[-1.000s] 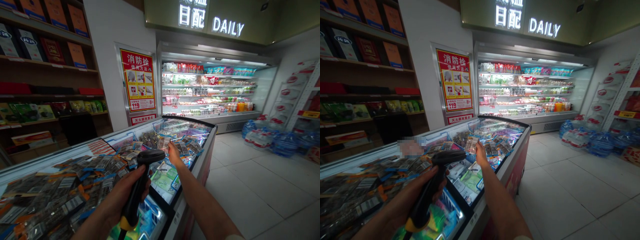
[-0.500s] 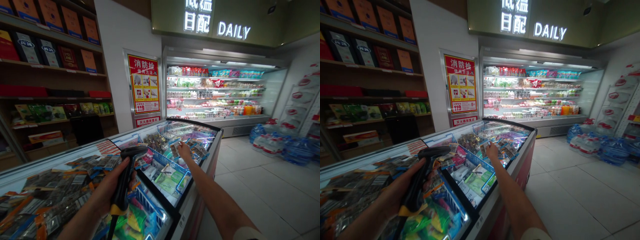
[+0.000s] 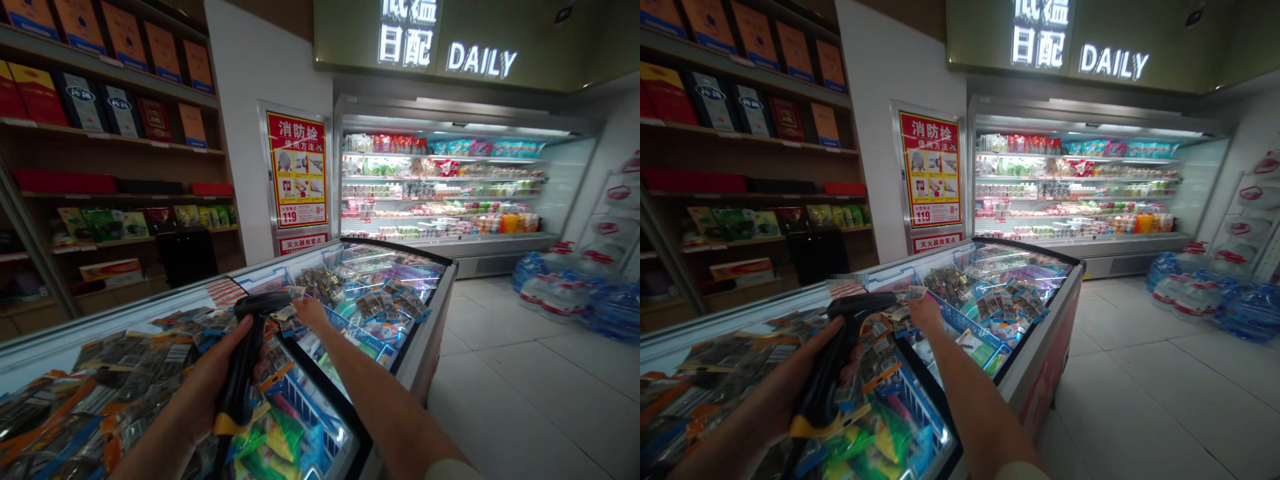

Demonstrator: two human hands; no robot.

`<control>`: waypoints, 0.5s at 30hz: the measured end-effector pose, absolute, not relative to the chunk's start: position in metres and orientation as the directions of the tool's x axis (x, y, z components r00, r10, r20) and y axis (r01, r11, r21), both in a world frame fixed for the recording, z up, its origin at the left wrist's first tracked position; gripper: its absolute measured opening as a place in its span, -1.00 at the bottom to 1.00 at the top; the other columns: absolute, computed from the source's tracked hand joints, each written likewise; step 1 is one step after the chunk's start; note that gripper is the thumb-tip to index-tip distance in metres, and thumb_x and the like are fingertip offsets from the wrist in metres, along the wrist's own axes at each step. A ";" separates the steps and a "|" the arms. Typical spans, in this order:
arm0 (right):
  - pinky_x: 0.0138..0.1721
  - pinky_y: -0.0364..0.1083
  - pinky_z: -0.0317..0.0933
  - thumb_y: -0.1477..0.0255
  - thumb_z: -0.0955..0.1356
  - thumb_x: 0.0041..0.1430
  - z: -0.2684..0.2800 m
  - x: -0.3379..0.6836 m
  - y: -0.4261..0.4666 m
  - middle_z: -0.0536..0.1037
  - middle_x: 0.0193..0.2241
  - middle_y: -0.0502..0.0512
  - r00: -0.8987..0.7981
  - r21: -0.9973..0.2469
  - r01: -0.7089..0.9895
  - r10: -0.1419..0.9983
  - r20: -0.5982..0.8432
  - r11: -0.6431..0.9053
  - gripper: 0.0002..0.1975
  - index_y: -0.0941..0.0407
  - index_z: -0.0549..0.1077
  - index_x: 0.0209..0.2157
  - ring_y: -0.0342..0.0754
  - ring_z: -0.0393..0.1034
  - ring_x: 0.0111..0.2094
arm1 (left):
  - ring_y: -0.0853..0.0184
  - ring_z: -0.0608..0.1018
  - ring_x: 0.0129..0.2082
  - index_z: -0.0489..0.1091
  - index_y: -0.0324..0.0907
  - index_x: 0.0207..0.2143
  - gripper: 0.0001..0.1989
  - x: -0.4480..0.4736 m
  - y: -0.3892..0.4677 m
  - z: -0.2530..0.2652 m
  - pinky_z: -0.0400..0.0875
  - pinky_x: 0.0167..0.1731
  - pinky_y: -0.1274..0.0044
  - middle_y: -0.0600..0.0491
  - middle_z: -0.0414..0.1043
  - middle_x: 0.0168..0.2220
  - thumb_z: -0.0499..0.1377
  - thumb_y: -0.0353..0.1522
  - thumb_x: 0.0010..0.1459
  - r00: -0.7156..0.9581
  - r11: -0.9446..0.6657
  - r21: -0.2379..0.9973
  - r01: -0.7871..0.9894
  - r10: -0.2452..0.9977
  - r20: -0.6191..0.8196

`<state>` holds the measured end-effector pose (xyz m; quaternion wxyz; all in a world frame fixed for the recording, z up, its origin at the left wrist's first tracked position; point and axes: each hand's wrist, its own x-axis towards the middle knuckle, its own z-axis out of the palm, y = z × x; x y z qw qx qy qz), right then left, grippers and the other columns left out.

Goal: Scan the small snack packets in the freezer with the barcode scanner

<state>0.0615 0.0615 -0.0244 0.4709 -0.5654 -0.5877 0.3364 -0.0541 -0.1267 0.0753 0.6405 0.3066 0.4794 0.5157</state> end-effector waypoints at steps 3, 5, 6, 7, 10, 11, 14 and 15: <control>-0.20 0.08 0.08 0.15 0.35 -0.29 -0.026 0.040 0.057 0.48 -0.44 0.20 0.131 -0.920 0.385 0.983 0.129 0.069 -0.69 0.14 0.38 -0.61 0.18 0.29 -0.21 | 0.49 0.31 -0.73 0.28 -0.25 -0.47 -0.76 -0.053 -0.128 0.078 0.21 -0.78 0.67 0.07 0.30 -0.64 0.07 -0.22 -0.03 0.001 0.281 0.884 -0.373 0.953 -0.302; -0.18 0.06 0.08 0.19 0.39 -0.39 -0.030 0.037 0.057 0.48 -0.38 0.16 0.141 -0.934 0.353 0.983 0.119 0.063 -0.66 0.12 0.39 -0.53 0.15 0.27 -0.18 | 0.49 0.32 -0.73 0.29 -0.26 -0.46 -0.76 -0.052 -0.129 0.078 0.22 -0.77 0.67 0.07 0.31 -0.63 0.07 -0.23 -0.03 -0.005 0.265 0.889 -0.374 0.958 -0.288; -0.17 0.04 0.09 0.25 0.41 -0.43 -0.033 0.038 0.057 0.48 -0.38 0.13 0.137 -0.947 0.315 0.984 0.114 0.065 -0.67 0.11 0.38 -0.52 0.14 0.27 -0.17 | 0.49 0.32 -0.73 0.29 -0.26 -0.46 -0.77 -0.052 -0.128 0.078 0.23 -0.77 0.66 0.07 0.31 -0.63 0.07 -0.24 -0.03 -0.005 0.256 0.892 -0.372 0.961 -0.278; -0.18 0.03 0.10 0.32 0.43 -0.46 -0.035 0.041 0.058 0.48 -0.39 0.10 0.131 -0.961 0.269 0.986 0.106 0.067 -0.68 0.10 0.38 -0.52 0.12 0.27 -0.18 | 0.49 0.33 -0.73 0.29 -0.26 -0.45 -0.77 -0.052 -0.128 0.077 0.23 -0.77 0.66 0.07 0.31 -0.64 0.07 -0.24 -0.03 -0.004 0.249 0.896 -0.368 0.963 -0.269; -0.28 0.00 0.17 0.52 0.42 -0.49 -0.041 0.056 0.060 0.46 -0.44 0.06 0.114 -0.990 0.138 0.992 0.056 0.040 -0.66 0.09 0.38 -0.49 0.07 0.31 -0.27 | 0.48 0.33 -0.74 0.30 -0.26 -0.42 -0.77 -0.050 -0.128 0.075 0.23 -0.78 0.66 0.08 0.31 -0.65 0.07 -0.24 -0.03 0.024 0.252 0.897 -0.363 0.965 -0.262; -0.35 -0.01 0.20 0.56 0.40 -0.47 -0.041 0.063 0.059 0.45 -0.47 0.05 0.109 -0.994 0.109 0.994 0.031 0.019 -0.63 0.09 0.37 -0.44 0.05 0.33 -0.33 | 0.48 0.32 -0.73 0.30 -0.26 -0.41 -0.76 -0.049 -0.128 0.073 0.22 -0.77 0.66 0.08 0.31 -0.65 0.08 -0.24 -0.03 0.035 0.255 0.897 -0.362 0.965 -0.260; -0.51 -0.04 0.22 0.61 0.33 -0.39 -0.041 0.089 0.052 0.42 -0.56 -0.01 0.060 -0.998 -0.021 0.997 -0.057 -0.056 -0.60 0.10 0.34 -0.34 -0.04 0.34 -0.50 | 0.50 0.32 -0.72 0.31 -0.25 -0.37 -0.75 -0.047 -0.128 0.066 0.22 -0.74 0.68 0.10 0.31 -0.64 0.09 -0.24 -0.04 0.085 0.262 0.901 -0.345 0.965 -0.248; -0.53 -0.06 0.22 0.61 0.31 -0.37 -0.041 0.099 0.048 0.40 -0.60 -0.03 0.029 -0.995 -0.066 0.996 -0.079 -0.077 -0.63 0.11 0.34 -0.36 -0.06 0.33 -0.54 | 0.51 0.32 -0.71 0.31 -0.25 -0.36 -0.75 -0.046 -0.127 0.063 0.21 -0.73 0.69 0.11 0.31 -0.63 0.09 -0.24 -0.04 0.102 0.261 0.905 -0.337 0.965 -0.241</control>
